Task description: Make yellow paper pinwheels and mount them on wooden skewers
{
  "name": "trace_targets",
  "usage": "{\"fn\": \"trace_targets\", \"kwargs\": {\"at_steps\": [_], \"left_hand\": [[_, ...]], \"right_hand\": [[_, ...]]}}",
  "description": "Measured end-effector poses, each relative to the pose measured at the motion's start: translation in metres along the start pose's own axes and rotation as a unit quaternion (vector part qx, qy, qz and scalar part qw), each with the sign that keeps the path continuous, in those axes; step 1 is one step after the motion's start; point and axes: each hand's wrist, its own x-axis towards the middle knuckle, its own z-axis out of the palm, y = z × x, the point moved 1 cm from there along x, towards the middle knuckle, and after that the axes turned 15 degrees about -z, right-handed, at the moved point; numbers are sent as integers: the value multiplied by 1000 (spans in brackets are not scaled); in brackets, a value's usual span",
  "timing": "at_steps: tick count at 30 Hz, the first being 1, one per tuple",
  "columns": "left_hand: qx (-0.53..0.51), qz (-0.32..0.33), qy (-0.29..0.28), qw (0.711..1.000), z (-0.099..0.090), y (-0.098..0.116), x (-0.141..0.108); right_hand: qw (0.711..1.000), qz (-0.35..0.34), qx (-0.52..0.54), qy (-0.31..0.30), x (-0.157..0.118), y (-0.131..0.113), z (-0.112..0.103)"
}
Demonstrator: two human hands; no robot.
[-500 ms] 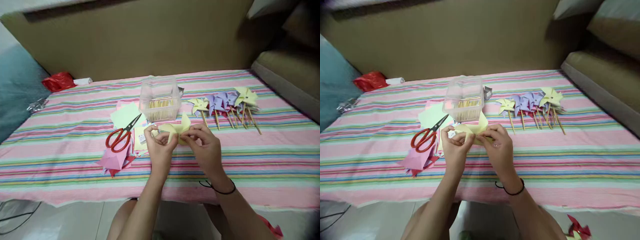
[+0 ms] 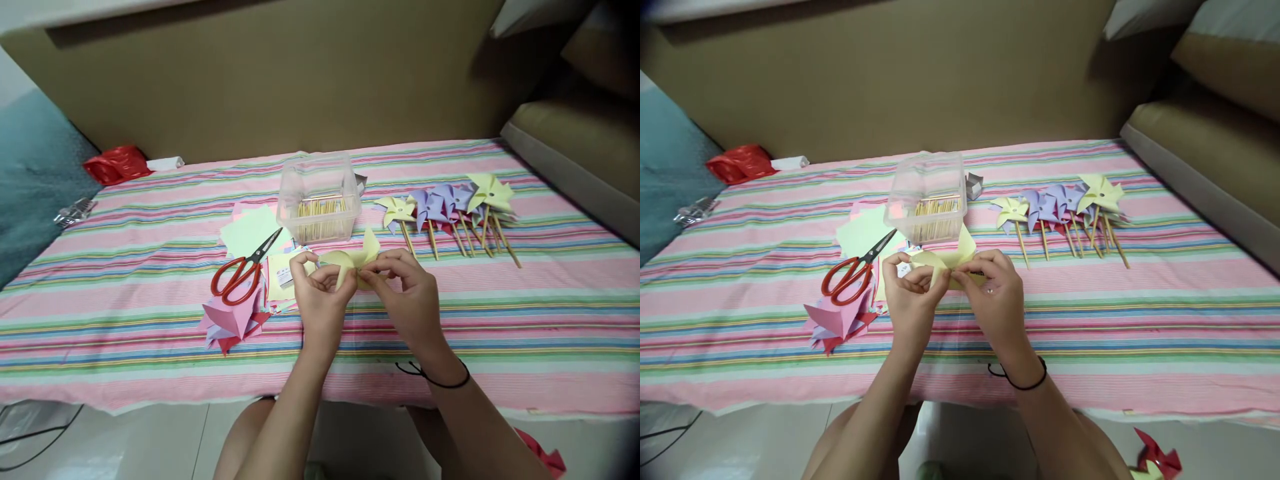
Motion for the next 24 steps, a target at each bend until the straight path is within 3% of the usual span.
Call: {"fn": "trace_targets", "kwargs": {"at_steps": [12, 16, 20, 24], "left_hand": [[-8, 0, -13, 1000, -2, 1, 2], [-3, -10, -9, 1000, -1, 3, 0], [-3, -22, -15, 1000, 1, 6, -2], [8, -17, -18, 1000, 0, 7, -3]], "right_hand": [[1000, 7, 6, 2, -1, 2, 0], [991, 53, 111, 54, -2, 8, 2], [965, 122, 228, 35, -3, 6, 3], [959, 147, 238, 34, -2, 0, 0]]}}
